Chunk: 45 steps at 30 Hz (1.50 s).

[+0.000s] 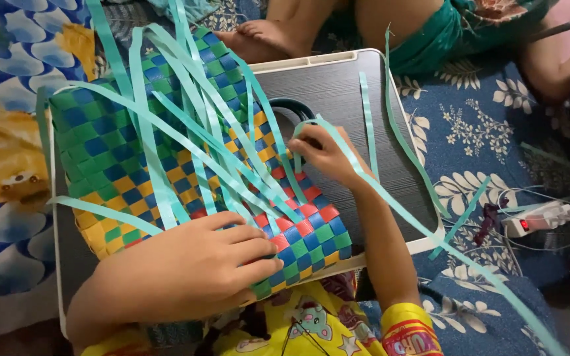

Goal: Weaving a colorful plastic bag by interlacing green plastic strips into the existing structure.

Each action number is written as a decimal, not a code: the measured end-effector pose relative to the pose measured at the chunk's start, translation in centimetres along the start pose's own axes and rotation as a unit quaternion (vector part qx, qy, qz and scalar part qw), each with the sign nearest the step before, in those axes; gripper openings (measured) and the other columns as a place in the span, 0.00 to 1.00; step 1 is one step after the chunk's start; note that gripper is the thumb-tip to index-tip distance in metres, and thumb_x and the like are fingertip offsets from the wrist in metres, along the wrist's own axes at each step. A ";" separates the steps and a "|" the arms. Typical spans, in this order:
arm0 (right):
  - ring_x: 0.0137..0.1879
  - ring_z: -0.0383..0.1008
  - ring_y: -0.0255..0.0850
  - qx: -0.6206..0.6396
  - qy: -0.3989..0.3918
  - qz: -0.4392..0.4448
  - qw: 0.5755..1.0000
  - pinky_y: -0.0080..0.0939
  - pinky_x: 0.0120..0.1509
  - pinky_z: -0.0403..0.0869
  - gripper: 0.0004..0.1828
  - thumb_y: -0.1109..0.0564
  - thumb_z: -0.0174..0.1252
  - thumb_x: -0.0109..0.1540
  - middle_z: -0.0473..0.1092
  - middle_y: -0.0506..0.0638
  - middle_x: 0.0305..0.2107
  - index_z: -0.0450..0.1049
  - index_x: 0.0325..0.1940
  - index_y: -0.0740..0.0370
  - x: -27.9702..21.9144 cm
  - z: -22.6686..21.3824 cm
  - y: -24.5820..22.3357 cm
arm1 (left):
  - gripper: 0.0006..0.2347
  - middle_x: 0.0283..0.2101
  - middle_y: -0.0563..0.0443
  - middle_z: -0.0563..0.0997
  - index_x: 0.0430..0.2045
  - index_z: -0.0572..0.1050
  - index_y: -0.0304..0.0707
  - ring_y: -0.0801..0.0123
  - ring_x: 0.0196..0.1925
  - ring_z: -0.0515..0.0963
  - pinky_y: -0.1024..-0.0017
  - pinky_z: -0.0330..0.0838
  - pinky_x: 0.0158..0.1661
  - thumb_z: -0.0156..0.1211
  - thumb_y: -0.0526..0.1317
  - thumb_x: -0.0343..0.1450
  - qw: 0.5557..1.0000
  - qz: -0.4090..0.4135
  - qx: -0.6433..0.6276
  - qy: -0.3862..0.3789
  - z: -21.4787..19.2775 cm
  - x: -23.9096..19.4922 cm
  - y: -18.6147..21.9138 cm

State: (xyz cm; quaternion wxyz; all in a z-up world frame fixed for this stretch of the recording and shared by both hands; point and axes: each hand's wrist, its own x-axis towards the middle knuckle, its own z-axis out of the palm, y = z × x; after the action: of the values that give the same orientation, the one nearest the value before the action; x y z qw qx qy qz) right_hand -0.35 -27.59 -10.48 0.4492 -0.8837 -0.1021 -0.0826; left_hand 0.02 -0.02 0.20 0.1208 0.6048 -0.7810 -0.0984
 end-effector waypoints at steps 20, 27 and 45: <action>0.22 0.60 0.30 -0.052 -0.122 0.023 0.991 0.33 0.26 0.61 0.16 0.48 0.58 0.60 0.66 0.43 0.16 0.68 0.21 0.57 0.4 -0.7 -1.2 | 0.14 0.52 0.37 0.74 0.49 0.70 0.32 0.51 0.41 0.75 0.57 0.67 0.38 0.53 0.37 0.70 1.000 0.001 0.013 0.005 0.3 0.1 0.1; 0.30 0.61 0.32 0.062 -0.003 -0.041 0.997 0.30 0.34 0.63 0.11 0.52 0.48 0.65 0.66 0.46 0.28 0.68 0.48 0.58 -0.2 -0.9 -2.5 | 0.12 0.51 0.38 0.75 0.46 0.71 0.33 0.50 0.38 0.76 0.57 0.68 0.36 0.53 0.38 0.71 0.999 -0.007 0.011 0.033 0.1 0.3 0.5; 0.33 0.66 0.32 0.127 0.103 0.016 0.986 0.30 0.37 0.67 0.14 0.60 0.48 0.66 0.71 0.49 0.31 0.66 0.55 0.63 1.1 -0.1 -1.8 | 0.10 0.37 0.45 0.78 0.41 0.70 0.37 0.56 0.33 0.78 0.61 0.69 0.37 0.45 0.42 0.74 0.993 0.043 -0.076 0.084 -4.5 -3.0 0.1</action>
State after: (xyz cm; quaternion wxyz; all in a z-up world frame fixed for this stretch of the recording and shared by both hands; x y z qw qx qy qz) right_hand 0.29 -26.49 -8.76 0.5670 -0.8081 -0.0506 -0.1518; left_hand 2.04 2.84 4.35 0.2359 0.5657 -0.7837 -0.1011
